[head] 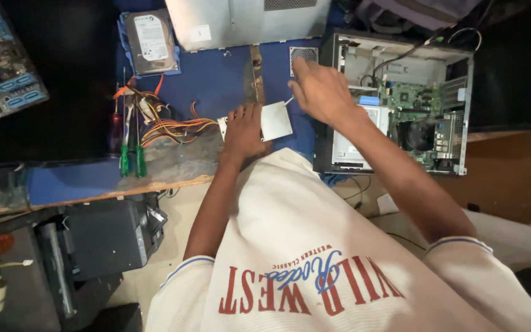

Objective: The person uses a screwdriver to remove screws from a small metal computer component on a workbench. They repeatedly turn the screwdriver, lift the component, and reposition it while continuing to unscrew fasteners.

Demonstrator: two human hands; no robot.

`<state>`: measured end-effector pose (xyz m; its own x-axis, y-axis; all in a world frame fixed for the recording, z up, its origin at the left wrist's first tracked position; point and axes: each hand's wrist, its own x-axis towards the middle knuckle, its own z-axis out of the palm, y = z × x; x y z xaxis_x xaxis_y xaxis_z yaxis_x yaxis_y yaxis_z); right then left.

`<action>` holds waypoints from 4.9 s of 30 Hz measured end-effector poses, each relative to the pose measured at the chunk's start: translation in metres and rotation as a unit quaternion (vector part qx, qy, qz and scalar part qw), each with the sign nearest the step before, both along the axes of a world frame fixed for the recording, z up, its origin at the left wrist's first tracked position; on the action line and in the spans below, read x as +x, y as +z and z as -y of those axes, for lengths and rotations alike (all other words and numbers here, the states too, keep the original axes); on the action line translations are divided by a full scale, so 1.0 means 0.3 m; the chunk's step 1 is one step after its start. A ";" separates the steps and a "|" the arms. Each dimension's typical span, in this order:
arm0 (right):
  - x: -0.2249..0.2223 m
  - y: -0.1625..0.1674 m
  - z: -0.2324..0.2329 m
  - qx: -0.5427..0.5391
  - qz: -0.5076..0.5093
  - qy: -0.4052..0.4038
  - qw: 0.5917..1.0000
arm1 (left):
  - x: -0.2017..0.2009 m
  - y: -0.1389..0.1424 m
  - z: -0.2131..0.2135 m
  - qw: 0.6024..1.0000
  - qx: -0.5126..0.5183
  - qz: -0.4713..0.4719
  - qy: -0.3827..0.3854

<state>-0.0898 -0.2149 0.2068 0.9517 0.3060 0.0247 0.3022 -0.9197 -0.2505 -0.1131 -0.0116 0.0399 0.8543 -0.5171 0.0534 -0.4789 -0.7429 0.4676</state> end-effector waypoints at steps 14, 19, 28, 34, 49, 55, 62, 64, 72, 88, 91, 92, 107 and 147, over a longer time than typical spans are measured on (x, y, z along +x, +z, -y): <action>-0.064 0.009 -0.010 -0.005 -0.047 -0.042 0.998 | -0.009 0.000 0.002 1.000 0.010 0.010 0.001; -0.053 0.011 0.014 0.044 -0.021 0.013 0.999 | -0.006 0.003 0.004 1.000 0.005 0.012 0.004; -0.057 0.045 0.015 0.062 0.006 -0.006 0.998 | 0.012 0.021 0.021 0.999 0.040 -0.027 -0.007; -0.023 0.055 0.062 -0.007 -0.097 -0.052 0.994 | 0.012 0.012 0.038 0.998 0.044 -0.051 -0.002; -0.027 0.006 0.107 -0.011 -0.040 -0.049 0.998 | 0.038 0.027 0.081 0.998 -0.052 0.012 -0.019; -0.002 0.030 0.152 0.149 0.085 0.148 0.974 | 0.104 -0.065 0.205 0.986 -0.167 0.008 -0.007; -0.001 0.023 0.124 0.074 0.025 0.036 0.996 | 0.116 -0.116 0.227 0.974 -0.223 -0.003 -0.025; 0.000 0.018 0.120 -0.033 -0.090 -0.041 0.995 | 0.112 -0.112 0.227 0.972 -0.236 -0.002 -0.021; 0.006 0.024 0.154 0.169 0.066 0.145 0.973 | 0.108 -0.100 0.242 0.972 -0.234 -0.011 0.012; -0.029 0.025 0.179 0.123 0.030 0.133 0.983 | 0.096 -0.139 0.270 0.956 -0.291 -0.019 0.030; -0.032 0.017 0.159 0.001 -0.088 0.020 0.996 | 0.099 -0.136 0.274 0.966 -0.256 -0.009 0.040; -0.030 0.018 0.155 0.003 -0.085 0.015 0.996 | 0.103 -0.134 0.275 0.964 -0.262 -0.022 0.036; 0.019 0.073 0.164 -0.058 -0.106 -0.013 0.993 | 0.142 -0.109 0.292 0.960 -0.278 -0.003 0.039; 0.033 0.078 0.234 0.248 -0.052 0.124 0.959 | 0.178 -0.043 0.298 0.964 -0.257 -0.025 0.061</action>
